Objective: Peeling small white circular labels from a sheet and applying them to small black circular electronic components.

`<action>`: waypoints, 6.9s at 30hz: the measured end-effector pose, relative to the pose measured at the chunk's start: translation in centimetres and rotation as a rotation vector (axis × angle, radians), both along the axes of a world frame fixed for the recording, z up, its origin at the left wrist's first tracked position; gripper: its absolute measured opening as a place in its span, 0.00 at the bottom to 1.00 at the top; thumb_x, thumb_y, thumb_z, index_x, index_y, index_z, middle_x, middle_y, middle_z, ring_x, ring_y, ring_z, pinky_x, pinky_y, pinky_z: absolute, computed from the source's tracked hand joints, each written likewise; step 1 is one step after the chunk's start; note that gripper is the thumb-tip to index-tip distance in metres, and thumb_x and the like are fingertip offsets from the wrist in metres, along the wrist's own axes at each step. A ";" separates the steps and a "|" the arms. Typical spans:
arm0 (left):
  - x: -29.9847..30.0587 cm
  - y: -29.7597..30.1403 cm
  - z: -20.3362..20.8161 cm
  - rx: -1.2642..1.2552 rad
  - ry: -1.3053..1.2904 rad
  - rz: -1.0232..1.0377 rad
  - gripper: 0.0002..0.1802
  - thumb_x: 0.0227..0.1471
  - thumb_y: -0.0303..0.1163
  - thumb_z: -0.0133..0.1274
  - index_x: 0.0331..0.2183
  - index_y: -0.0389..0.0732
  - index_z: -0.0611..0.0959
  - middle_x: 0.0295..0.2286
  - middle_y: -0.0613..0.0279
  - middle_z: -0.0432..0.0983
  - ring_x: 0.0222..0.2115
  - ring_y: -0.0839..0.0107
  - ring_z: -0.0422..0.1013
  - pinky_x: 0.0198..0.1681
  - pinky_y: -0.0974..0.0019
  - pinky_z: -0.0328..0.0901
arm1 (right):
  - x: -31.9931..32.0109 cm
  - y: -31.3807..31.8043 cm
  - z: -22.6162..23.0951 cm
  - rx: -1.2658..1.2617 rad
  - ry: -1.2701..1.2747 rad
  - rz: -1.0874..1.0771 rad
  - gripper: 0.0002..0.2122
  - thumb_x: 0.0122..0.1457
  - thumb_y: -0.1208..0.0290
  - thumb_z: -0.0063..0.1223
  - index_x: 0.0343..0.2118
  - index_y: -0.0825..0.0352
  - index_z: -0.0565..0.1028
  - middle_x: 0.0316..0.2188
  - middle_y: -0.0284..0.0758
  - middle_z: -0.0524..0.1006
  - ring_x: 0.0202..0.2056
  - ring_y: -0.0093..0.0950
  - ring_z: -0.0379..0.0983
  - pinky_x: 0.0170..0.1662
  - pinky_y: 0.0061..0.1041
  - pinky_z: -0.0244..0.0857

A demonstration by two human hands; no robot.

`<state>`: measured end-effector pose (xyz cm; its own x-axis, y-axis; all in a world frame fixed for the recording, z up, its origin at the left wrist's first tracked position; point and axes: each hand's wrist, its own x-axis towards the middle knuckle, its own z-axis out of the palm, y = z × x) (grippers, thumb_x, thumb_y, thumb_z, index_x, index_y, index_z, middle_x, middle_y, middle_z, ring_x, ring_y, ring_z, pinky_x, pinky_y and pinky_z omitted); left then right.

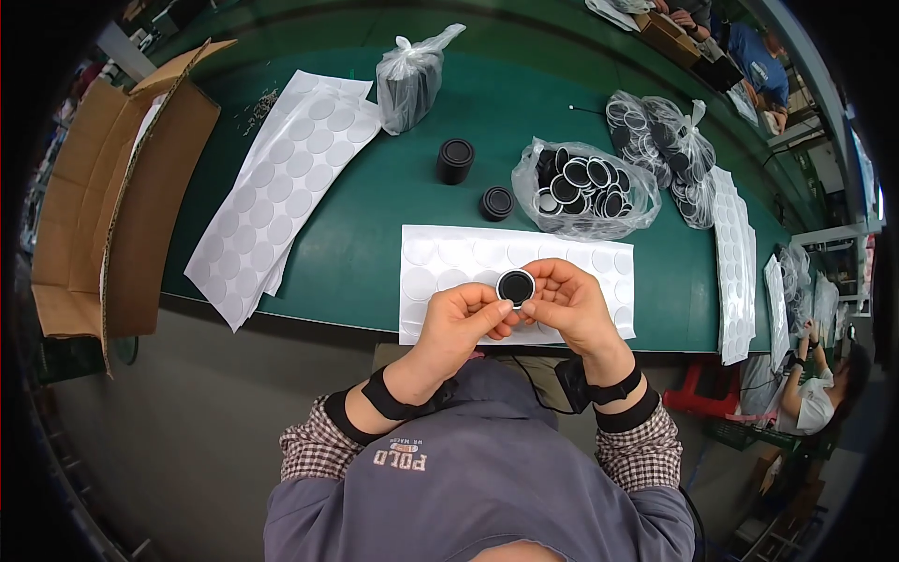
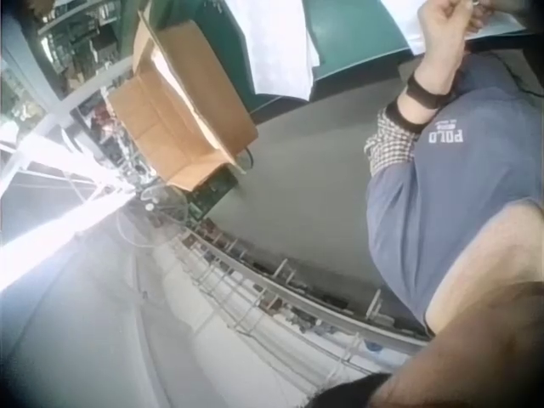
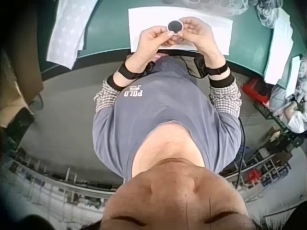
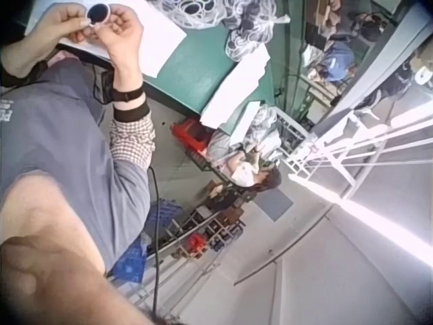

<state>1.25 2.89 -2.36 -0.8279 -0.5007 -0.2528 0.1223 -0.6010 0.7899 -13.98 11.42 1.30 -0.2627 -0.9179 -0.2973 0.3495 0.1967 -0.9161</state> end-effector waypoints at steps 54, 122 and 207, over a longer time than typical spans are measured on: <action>0.1 -0.4 0.6 0.057 0.005 -0.101 0.06 0.50 0.29 0.48 0.27 0.35 0.74 0.22 0.64 0.72 0.20 0.81 0.67 0.24 0.79 0.63 | 0.2 -0.1 0.0 0.013 -0.130 -0.001 0.14 0.52 0.78 0.46 0.42 0.75 0.65 0.23 0.34 0.73 0.22 0.21 0.71 0.25 0.16 0.66; -0.6 -0.3 2.4 0.046 -0.108 -0.111 0.03 0.43 0.23 0.50 0.26 0.35 0.74 0.19 0.58 0.72 0.18 0.72 0.69 0.23 0.73 0.66 | -0.9 0.4 -1.6 0.024 -0.008 0.107 0.09 0.54 0.75 0.46 0.38 0.68 0.67 0.18 0.29 0.71 0.18 0.17 0.67 0.21 0.15 0.63; -0.5 0.8 5.4 0.053 -0.101 -0.260 0.04 0.43 0.25 0.52 0.27 0.36 0.75 0.20 0.62 0.72 0.18 0.74 0.67 0.23 0.74 0.64 | -11.9 10.6 19.7 0.359 1.372 0.252 0.24 0.46 0.65 0.53 0.46 0.69 0.64 0.33 0.41 0.73 0.33 0.34 0.71 0.35 0.29 0.64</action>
